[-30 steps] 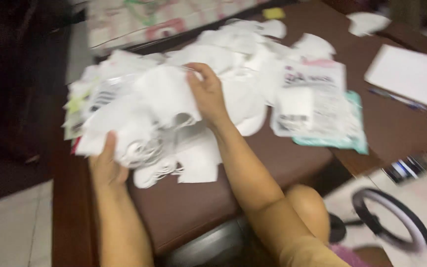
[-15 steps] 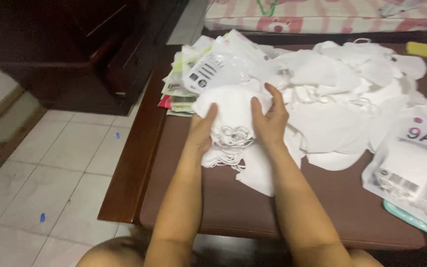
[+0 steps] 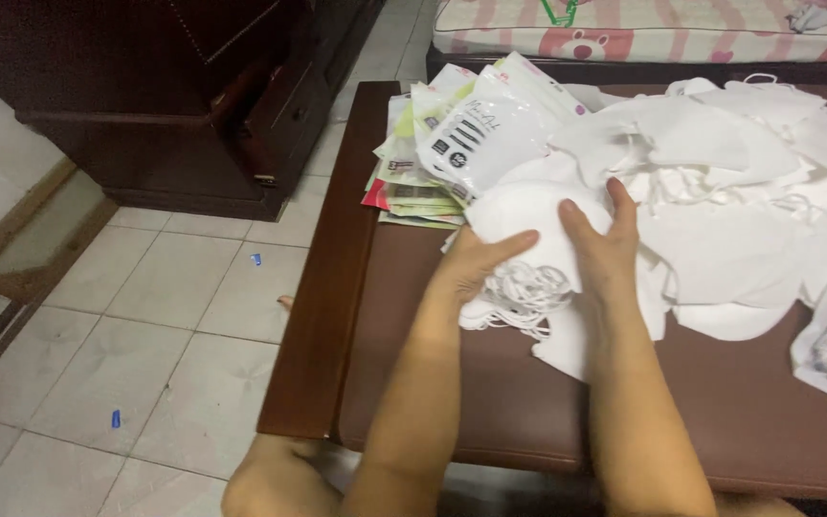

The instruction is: Folding individual face masks and placing them into plastic packaging bags.

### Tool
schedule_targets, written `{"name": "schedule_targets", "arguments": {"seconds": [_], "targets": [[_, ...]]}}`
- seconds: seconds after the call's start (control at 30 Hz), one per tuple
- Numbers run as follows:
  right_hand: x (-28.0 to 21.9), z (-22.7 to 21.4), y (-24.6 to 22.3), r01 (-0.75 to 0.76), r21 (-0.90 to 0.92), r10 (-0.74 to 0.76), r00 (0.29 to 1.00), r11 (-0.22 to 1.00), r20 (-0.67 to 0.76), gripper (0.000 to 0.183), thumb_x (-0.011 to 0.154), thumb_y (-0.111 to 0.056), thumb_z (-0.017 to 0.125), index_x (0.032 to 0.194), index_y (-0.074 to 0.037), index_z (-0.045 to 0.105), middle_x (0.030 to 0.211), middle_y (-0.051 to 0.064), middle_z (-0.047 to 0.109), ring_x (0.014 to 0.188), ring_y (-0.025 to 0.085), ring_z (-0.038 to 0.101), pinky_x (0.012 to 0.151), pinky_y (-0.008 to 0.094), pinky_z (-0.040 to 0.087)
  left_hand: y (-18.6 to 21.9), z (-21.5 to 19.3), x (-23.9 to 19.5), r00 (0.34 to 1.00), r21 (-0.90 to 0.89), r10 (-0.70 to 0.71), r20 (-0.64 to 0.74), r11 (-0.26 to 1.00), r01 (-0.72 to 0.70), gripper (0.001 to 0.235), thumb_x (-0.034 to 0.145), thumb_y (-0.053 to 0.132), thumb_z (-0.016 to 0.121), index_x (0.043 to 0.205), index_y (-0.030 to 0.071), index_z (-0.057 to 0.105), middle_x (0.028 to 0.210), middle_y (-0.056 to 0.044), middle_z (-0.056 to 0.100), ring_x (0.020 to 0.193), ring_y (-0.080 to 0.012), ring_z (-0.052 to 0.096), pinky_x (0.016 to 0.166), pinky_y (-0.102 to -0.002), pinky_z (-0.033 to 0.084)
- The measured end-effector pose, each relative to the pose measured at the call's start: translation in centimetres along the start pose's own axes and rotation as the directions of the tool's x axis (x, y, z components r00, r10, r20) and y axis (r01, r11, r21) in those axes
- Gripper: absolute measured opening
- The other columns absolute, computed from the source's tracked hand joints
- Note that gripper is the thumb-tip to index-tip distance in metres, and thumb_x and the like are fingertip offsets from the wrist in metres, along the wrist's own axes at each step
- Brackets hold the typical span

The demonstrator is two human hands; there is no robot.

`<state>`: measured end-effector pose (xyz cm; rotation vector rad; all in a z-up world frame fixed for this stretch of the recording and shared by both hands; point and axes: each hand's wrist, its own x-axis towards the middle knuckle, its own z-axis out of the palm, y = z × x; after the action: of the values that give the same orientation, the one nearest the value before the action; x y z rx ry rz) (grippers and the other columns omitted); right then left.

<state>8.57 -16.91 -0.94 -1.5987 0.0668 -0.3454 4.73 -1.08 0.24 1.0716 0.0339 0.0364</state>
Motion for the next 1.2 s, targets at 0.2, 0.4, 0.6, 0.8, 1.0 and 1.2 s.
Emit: {"name": "schedule_targets", "arguments": {"seconds": [0.2, 0.4, 0.6, 0.8, 1.0, 1.2], "targets": [[-0.7, -0.3, 1.0, 0.112, 0.058, -0.112, 0.994, 0.992, 0.003, 0.078, 0.096, -0.016, 0.085, 0.159, -0.012, 0.039, 0.143, 0.031, 0.041, 0.131, 0.036, 0.049, 0.109, 0.042, 0.048, -0.1, -1.2, 0.4, 0.998, 0.103, -0.059, 0.018, 0.993, 0.057, 0.078, 0.067, 0.016, 0.093, 0.134, -0.006, 0.06, 0.122, -0.026, 0.067, 0.109, -0.0336, 0.065, 0.091, -0.046, 0.057], [-1.8, -0.3, -3.9, 0.165, -0.174, -0.153, 0.985, 0.971, 0.077, 0.074, 0.082, -0.026, 0.076, 0.148, -0.01, 0.049, 0.153, 0.009, 0.048, 0.137, 0.021, 0.045, 0.111, 0.036, 0.041, 0.8, -0.2, -0.3, 0.994, -0.019, -0.098, 0.055, 0.995, 0.1, 0.06, 0.074, 0.008, 0.077, 0.132, 0.004, 0.063, 0.126, -0.014, 0.07, 0.115, -0.0264, 0.067, 0.097, -0.041, 0.058], [-1.0, -1.7, -1.5, 0.242, -0.033, -0.237, 0.966, 0.97, 0.106, 0.077, 0.085, -0.009, 0.083, 0.154, -0.008, 0.048, 0.14, 0.019, 0.06, 0.125, 0.025, 0.057, 0.106, 0.037, 0.049, 1.2, 1.4, -0.1, 0.991, 0.019, -0.096, 0.09, 0.995, 0.095, 0.08, 0.064, 0.018, 0.095, 0.134, -0.001, 0.063, 0.121, -0.02, 0.069, 0.108, -0.0268, 0.068, 0.09, -0.038, 0.059], [-1.4, -1.0, -2.1, 0.252, -0.005, -0.248, 0.957, 0.968, 0.147, 0.067, 0.092, -0.014, 0.075, 0.153, -0.007, 0.048, 0.142, 0.02, 0.06, 0.13, 0.029, 0.055, 0.111, 0.042, 0.046, 1.5, 0.2, 0.4, 0.995, 0.023, -0.091, 0.036, 0.996, 0.09, 0.088, 0.061, 0.014, 0.097, 0.137, -0.006, 0.058, 0.119, -0.021, 0.068, 0.108, -0.0277, 0.067, 0.087, -0.039, 0.06], [0.5, -1.5, 1.5, 0.293, -0.011, -0.292, 0.956, 0.956, 0.03, 0.056, 0.094, 0.008, 0.042, 0.144, -0.011, 0.058, 0.129, 0.012, 0.067, 0.084, 0.019, 0.066, 0.065, 0.03, 0.06, -0.3, -2.1, 1.3, 0.997, -0.133, -0.026, -0.07, 0.991, 0.017, 0.072, 0.063, 0.005, 0.096, 0.126, -0.004, 0.064, 0.106, -0.018, 0.071, 0.094, -0.0293, 0.071, 0.077, -0.041, 0.061], [-1.4, 0.2, -0.8, 0.861, -0.43, -0.815, 0.444, 0.272, 0.372, 0.089, 0.076, -0.025, 0.086, 0.154, -0.006, 0.049, 0.16, 0.027, 0.034, 0.147, 0.055, 0.028, 0.122, 0.062, 0.022, 1.2, -3.7, 0.8, 0.989, -0.223, -0.004, -0.146, 0.974, -0.029, 0.064, 0.065, -0.001, 0.094, 0.122, -0.006, 0.065, 0.103, -0.022, 0.073, 0.089, -0.0321, 0.074, 0.074, -0.044, 0.063]]}}
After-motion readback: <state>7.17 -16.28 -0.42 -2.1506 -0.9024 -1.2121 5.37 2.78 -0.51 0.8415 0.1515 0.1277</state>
